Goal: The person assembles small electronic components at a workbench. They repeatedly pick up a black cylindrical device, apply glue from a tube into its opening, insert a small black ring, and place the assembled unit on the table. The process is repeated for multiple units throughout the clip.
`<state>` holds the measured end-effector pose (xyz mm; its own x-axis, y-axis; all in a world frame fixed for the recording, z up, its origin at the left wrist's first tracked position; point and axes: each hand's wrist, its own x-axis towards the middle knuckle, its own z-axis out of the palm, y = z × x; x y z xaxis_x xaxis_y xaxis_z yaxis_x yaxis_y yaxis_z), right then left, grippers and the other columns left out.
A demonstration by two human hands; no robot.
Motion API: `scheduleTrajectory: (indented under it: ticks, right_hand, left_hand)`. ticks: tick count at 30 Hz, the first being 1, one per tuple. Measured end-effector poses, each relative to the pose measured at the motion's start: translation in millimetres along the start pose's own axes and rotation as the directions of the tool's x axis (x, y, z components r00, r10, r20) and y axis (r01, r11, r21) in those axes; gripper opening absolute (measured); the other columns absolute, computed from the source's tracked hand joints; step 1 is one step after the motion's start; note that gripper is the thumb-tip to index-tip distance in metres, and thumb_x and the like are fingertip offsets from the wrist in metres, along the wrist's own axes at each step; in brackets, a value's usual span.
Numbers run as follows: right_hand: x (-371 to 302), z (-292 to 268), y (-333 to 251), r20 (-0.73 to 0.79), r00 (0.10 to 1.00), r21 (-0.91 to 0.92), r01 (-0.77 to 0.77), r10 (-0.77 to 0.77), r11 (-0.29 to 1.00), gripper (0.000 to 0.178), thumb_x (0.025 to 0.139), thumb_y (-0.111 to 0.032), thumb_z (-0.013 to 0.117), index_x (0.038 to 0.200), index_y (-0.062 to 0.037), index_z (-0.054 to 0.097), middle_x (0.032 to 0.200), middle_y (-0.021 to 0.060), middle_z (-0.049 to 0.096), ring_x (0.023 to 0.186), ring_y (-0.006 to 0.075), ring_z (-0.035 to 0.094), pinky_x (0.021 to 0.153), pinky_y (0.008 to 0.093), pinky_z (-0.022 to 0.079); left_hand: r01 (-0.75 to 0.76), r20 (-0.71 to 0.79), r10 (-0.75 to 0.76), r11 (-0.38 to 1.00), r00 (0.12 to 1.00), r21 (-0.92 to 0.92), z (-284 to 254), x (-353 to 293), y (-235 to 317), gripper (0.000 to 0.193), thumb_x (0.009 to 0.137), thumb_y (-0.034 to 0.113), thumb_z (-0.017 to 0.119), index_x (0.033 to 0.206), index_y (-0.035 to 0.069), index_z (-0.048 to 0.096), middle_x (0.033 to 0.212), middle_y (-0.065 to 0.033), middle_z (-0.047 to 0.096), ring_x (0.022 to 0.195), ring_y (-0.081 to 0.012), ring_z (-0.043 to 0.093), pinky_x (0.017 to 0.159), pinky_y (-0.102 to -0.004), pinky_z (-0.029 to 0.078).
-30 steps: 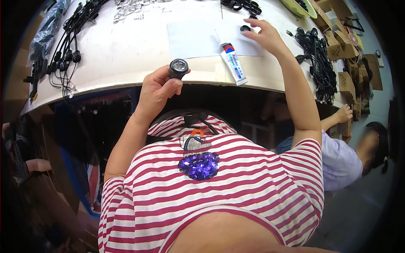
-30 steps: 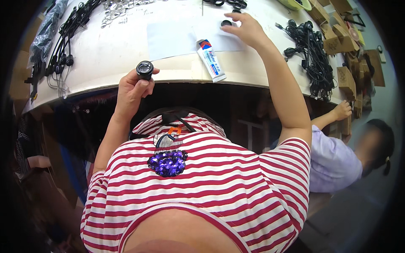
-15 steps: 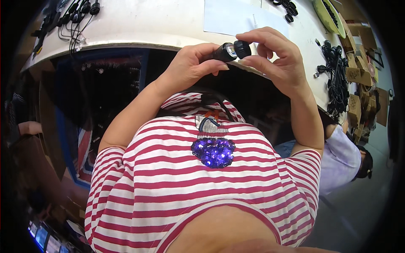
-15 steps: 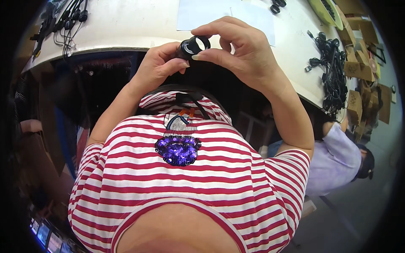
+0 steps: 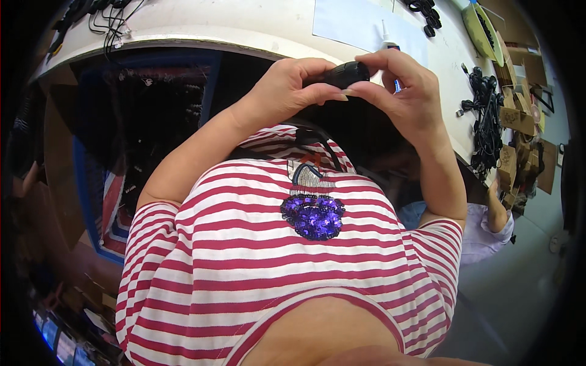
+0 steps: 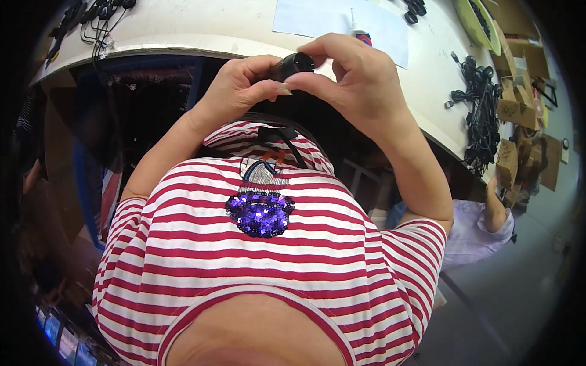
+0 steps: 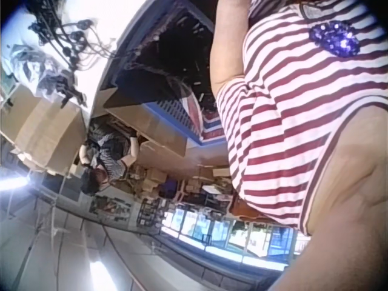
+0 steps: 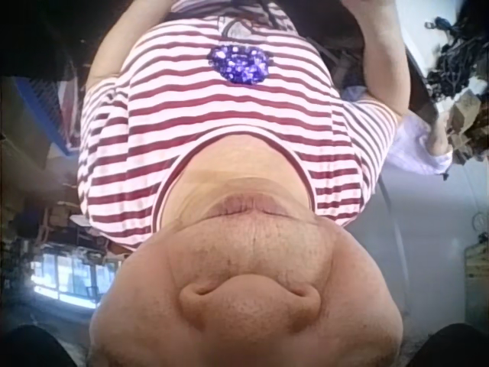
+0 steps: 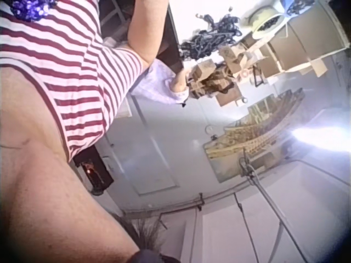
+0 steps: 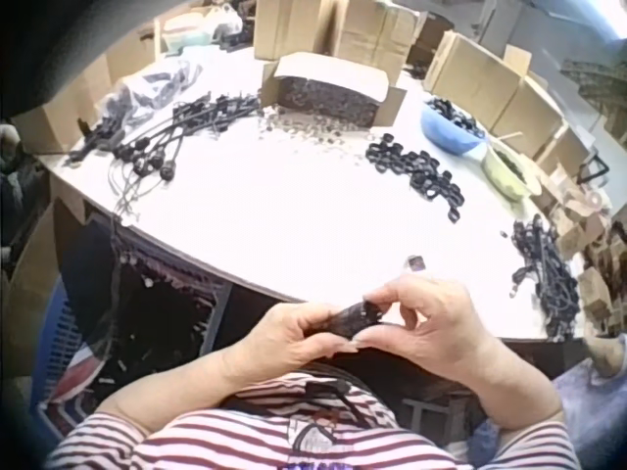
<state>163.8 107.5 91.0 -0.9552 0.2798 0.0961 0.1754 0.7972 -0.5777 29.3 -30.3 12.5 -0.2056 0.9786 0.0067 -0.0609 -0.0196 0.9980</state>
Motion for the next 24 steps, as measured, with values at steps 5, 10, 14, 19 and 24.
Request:
scheduleTrajectory:
  ticks: [5, 10, 14, 19, 24]
  right_hand:
    - [1, 0, -7, 0.027, 0.998, 0.138, -0.056, 0.053, 0.989, 0.036, 0.068, -0.008, 0.072, 0.102, -0.0047, 0.062, 0.082, 0.0049, 0.062, 0.059, 0.0084, 0.052, 0.053, 0.0204, 0.041]
    - [1, -8, 6, 0.111, 0.952, 0.114, 0.272, -0.284, 0.956, 0.044, 0.064, -0.003, 0.074, 0.106, -0.0045, 0.061, 0.092, 0.0085, 0.064, 0.071, 0.0141, 0.061, 0.066, 0.0234, 0.049]
    - [-7, -2, 8, 0.052, 0.992, 0.072, 0.112, -0.116, 0.991, 0.038, 0.065, -0.007, 0.074, 0.101, -0.0043, 0.062, 0.088, 0.0083, 0.064, 0.068, 0.0149, 0.061, 0.062, 0.0242, 0.048]
    - [-5, 4, -1, -0.038, 0.995, -0.066, 0.086, -0.089, 0.994, 0.035, 0.066, -0.024, 0.076, 0.09, -0.0032, 0.061, 0.078, 0.0112, 0.062, 0.059, 0.0161, 0.061, 0.052, 0.0251, 0.047]
    - [-9, -2, 3, 0.043, 0.999, -0.078, 0.018, -0.015, 0.997, 0.039, 0.068, -0.029, 0.073, 0.094, -0.0044, 0.059, 0.078, 0.0095, 0.062, 0.059, 0.017, 0.061, 0.053, 0.0269, 0.046]
  left_hand:
    - [-0.072, -0.064, 0.076, 0.996, 0.995, 0.052, 4, 1, 1, 0.019, 0.078, 0.015, 0.064, 0.093, 0.002, 0.063, 0.069, -0.0003, 0.058, 0.062, -0.0067, 0.05, 0.06, -0.0198, 0.041]
    - [-0.007, 0.153, 0.012, 0.999, 0.988, -0.033, -5, 3, 0, 0.021, 0.076, 0.018, 0.068, 0.091, 0.003, 0.064, 0.066, -0.0005, 0.057, 0.06, -0.0072, 0.048, 0.058, -0.0211, 0.04]
    - [-0.005, 0.094, 0.006, 1.0, 0.996, -0.006, 0, 3, -1, 0.019, 0.077, 0.015, 0.067, 0.092, 0.003, 0.063, 0.069, -0.0001, 0.059, 0.063, -0.0065, 0.05, 0.06, -0.0206, 0.041]
    - [-0.085, 0.01, 0.084, 0.988, 0.996, 0.127, 2, 5, 2, 0.02, 0.077, 0.01, 0.065, 0.095, 0.0, 0.061, 0.077, -0.0021, 0.062, 0.069, -0.0075, 0.056, 0.066, -0.0209, 0.046]
    - [-0.136, 0.024, 0.134, 0.961, 0.991, 0.24, 5, 5, -2, 0.023, 0.076, 0.011, 0.065, 0.096, 0.0, 0.061, 0.078, -0.0047, 0.063, 0.07, -0.0093, 0.057, 0.067, -0.0223, 0.047]
